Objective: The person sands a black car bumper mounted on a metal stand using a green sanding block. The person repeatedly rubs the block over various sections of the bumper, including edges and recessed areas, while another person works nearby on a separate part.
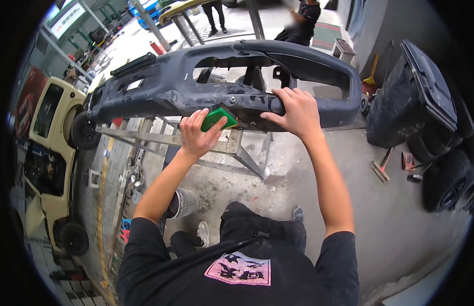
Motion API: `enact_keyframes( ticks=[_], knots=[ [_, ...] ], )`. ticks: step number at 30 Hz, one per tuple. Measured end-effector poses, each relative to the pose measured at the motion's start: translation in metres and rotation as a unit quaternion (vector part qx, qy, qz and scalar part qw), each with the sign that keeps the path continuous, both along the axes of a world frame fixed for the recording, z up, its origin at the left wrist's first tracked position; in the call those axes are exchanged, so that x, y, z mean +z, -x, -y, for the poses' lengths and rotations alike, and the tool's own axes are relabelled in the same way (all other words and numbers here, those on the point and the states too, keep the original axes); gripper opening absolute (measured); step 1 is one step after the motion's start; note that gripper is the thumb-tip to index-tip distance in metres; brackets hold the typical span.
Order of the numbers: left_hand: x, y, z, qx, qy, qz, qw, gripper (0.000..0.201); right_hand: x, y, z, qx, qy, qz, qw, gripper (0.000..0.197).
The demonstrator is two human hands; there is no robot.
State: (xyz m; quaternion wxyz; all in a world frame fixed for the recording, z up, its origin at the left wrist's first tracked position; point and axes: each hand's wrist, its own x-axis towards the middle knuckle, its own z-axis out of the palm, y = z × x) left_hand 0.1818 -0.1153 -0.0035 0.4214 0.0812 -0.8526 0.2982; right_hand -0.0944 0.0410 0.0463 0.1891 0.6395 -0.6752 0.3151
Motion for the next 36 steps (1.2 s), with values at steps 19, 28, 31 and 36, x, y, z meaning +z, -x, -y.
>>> enact_keyframes(
  ticks=[19,28,31,36],
  knots=[
    [0.003,0.021,0.003,-0.096,0.022,0.021,0.995,0.046,-0.012,-0.01,0.003,-0.067,0.044,0.021,0.997,0.059],
    [0.002,0.02,0.001,-0.074,0.027,0.031,0.996,0.049,-0.014,-0.004,0.009,-0.049,0.072,0.005,0.996,0.052],
    [0.006,0.033,-0.004,-0.081,0.027,0.037,0.996,0.047,-0.016,0.0,0.006,-0.055,0.075,0.015,0.996,0.05],
    [0.001,0.026,-0.003,-0.079,0.0,0.018,0.997,0.052,-0.019,-0.005,0.011,-0.085,0.082,0.018,0.993,0.045]
  ],
)
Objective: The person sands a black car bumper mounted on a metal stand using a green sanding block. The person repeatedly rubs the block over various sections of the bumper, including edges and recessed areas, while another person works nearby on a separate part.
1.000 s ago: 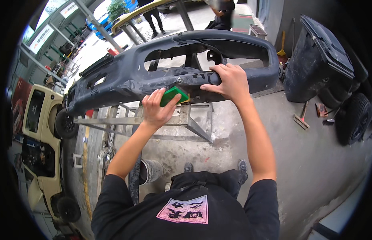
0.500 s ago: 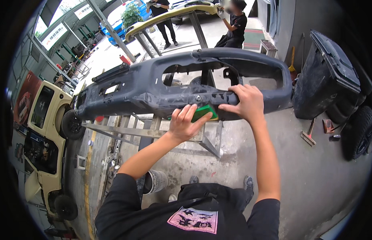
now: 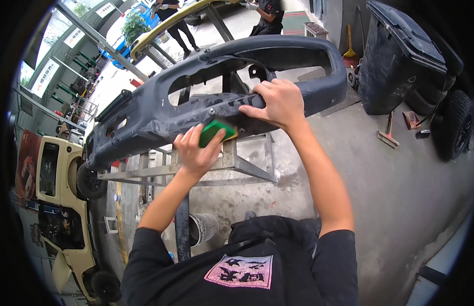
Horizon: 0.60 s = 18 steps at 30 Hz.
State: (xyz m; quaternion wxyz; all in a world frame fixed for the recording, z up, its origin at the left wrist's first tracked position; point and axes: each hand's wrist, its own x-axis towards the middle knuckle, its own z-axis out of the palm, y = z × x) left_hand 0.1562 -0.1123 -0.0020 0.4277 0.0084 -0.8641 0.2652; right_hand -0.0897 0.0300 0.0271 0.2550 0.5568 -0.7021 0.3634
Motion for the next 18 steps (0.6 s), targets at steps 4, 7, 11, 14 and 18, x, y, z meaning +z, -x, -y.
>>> enact_keyframes(
  ticks=[4,7,11,14,18],
  knots=[
    [0.0,0.008,0.002,-0.006,0.011,-0.002,1.0,0.055,0.001,0.005,-0.003,0.011,-0.002,0.007,1.0,0.042],
    [-0.002,-0.016,0.005,0.018,-0.013,-0.016,1.0,0.054,0.0,-0.003,0.002,-0.005,0.029,0.001,1.0,0.046],
    [0.006,0.005,-0.001,-0.017,-0.006,-0.006,1.0,0.058,0.001,0.001,0.003,0.001,0.014,-0.008,1.0,0.045],
    [-0.002,-0.021,0.013,0.024,-0.058,-0.018,0.998,0.055,-0.004,0.003,0.005,-0.017,0.045,-0.016,0.999,0.043],
    [0.012,0.007,-0.009,0.004,-0.051,-0.035,0.998,0.06,-0.001,-0.007,0.008,-0.03,0.036,0.006,0.999,0.036]
  ],
)
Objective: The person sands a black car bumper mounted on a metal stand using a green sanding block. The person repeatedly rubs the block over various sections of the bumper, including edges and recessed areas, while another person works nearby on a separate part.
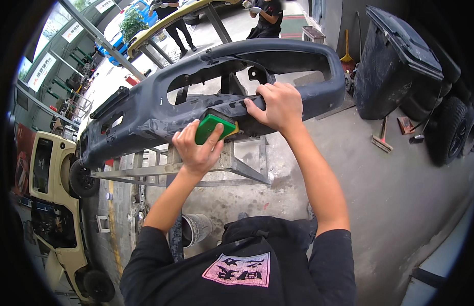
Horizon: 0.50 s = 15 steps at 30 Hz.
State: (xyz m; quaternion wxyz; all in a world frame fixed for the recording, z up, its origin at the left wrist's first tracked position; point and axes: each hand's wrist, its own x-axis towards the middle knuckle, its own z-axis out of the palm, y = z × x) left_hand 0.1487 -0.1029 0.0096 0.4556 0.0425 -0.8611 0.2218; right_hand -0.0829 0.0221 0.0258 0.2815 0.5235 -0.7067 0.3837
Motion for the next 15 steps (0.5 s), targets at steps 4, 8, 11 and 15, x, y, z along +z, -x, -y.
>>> enact_keyframes(
  ticks=[4,8,11,15],
  knots=[
    [-0.016,-0.029,0.022,0.026,-0.024,0.002,0.999,0.059,-0.001,0.005,-0.001,-0.003,0.012,-0.008,1.0,0.034],
    [-0.006,-0.005,0.002,0.014,-0.041,-0.028,0.999,0.067,-0.002,0.001,0.002,0.002,0.005,-0.01,1.0,0.033],
    [-0.018,-0.019,0.004,0.038,-0.054,-0.019,0.998,0.066,-0.003,0.003,-0.001,0.008,0.013,-0.01,1.0,0.027],
    [-0.009,-0.01,0.001,0.026,-0.055,-0.031,0.998,0.064,-0.002,0.001,0.0,0.004,0.02,-0.013,1.0,0.023]
  ],
)
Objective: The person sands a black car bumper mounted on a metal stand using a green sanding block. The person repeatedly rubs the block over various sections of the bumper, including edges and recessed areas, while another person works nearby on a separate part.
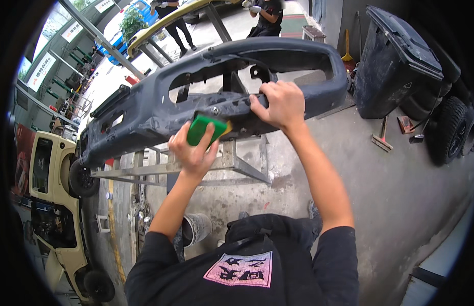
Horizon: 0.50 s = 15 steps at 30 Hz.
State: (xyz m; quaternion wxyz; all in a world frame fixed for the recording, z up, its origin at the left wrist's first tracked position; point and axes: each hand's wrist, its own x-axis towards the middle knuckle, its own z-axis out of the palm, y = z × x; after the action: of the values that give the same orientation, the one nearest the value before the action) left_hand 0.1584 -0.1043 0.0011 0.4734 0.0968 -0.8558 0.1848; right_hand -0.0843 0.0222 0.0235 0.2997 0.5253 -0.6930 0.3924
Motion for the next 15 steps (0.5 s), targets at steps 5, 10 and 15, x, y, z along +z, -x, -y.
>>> enact_keyframes(
  ticks=[5,10,15],
  knots=[
    [-0.008,-0.015,0.012,0.008,0.014,0.011,1.0,0.062,0.003,0.003,-0.001,-0.001,0.008,0.002,1.0,0.023],
    [0.013,0.008,-0.001,-0.003,0.029,0.009,1.0,0.058,0.002,0.001,0.001,-0.002,-0.006,0.003,1.0,0.022],
    [0.012,-0.015,0.02,-0.016,0.047,0.054,0.997,0.059,-0.002,0.004,0.002,0.002,0.03,-0.006,1.0,0.03]
  ],
)
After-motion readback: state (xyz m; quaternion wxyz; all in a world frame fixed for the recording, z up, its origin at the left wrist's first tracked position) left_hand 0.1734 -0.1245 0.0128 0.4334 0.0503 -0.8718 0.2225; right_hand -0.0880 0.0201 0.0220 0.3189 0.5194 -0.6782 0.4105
